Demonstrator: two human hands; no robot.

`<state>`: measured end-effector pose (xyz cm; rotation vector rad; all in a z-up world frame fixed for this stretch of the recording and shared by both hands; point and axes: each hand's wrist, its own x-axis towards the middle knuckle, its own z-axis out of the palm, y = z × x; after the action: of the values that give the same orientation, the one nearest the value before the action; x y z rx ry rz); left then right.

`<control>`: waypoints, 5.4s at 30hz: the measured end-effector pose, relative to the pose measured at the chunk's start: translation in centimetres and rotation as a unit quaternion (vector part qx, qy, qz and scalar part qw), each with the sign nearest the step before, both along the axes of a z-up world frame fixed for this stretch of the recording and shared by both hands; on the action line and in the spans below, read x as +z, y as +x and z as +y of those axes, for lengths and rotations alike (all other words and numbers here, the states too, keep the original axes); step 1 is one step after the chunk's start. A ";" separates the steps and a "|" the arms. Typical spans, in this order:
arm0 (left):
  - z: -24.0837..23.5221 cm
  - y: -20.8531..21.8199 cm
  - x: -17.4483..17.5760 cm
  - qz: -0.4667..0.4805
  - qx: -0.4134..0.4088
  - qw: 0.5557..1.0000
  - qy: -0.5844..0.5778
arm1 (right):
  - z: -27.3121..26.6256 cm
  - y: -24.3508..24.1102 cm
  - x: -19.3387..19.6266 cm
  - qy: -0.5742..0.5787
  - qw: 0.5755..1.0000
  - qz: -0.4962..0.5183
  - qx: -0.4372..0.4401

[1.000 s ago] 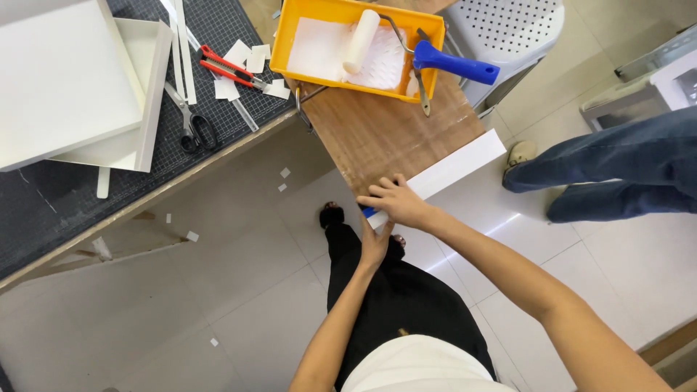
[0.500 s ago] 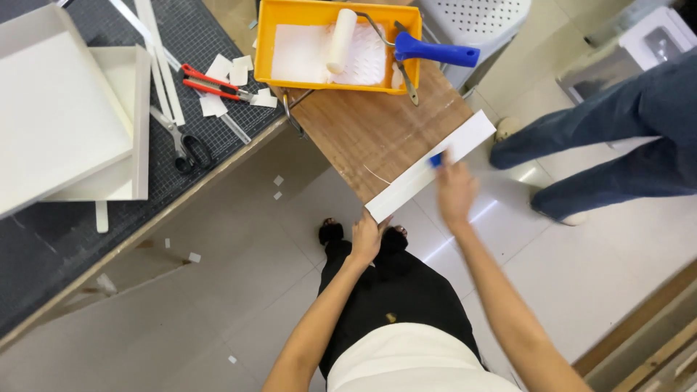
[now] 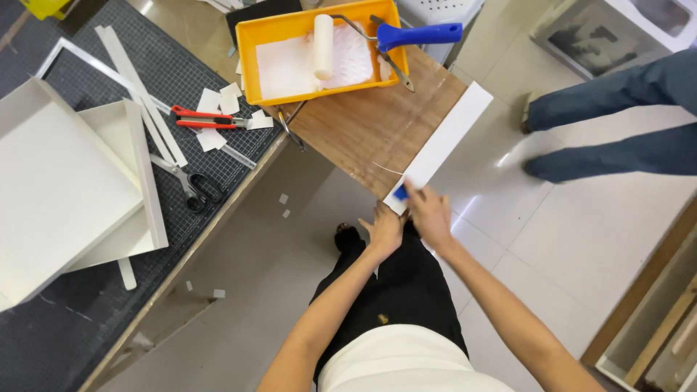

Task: Applying glue to a cardboard strip using a roller and smoothing it with a scraper

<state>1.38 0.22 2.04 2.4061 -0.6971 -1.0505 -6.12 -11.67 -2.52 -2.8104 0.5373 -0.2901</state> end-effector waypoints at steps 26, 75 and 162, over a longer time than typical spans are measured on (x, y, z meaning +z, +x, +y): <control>-0.1 -1.3 -3.0 -0.061 0.029 0.998 0.013 | -1.8 0.6 1.0 -0.058 0.995 -0.007 -0.083; -0.8 -0.9 -1.4 -0.013 0.047 0.998 0.045 | -5.1 4.0 0.6 -0.051 0.989 -0.072 -0.117; -0.7 -0.4 -2.2 0.040 0.024 0.999 0.027 | 3.1 -0.9 1.3 -0.034 0.989 -0.086 -0.115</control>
<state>1.02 -0.49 -0.12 2.3994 -0.5877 -1.1537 -6.98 -8.54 -1.25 -2.7530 0.8272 -0.6006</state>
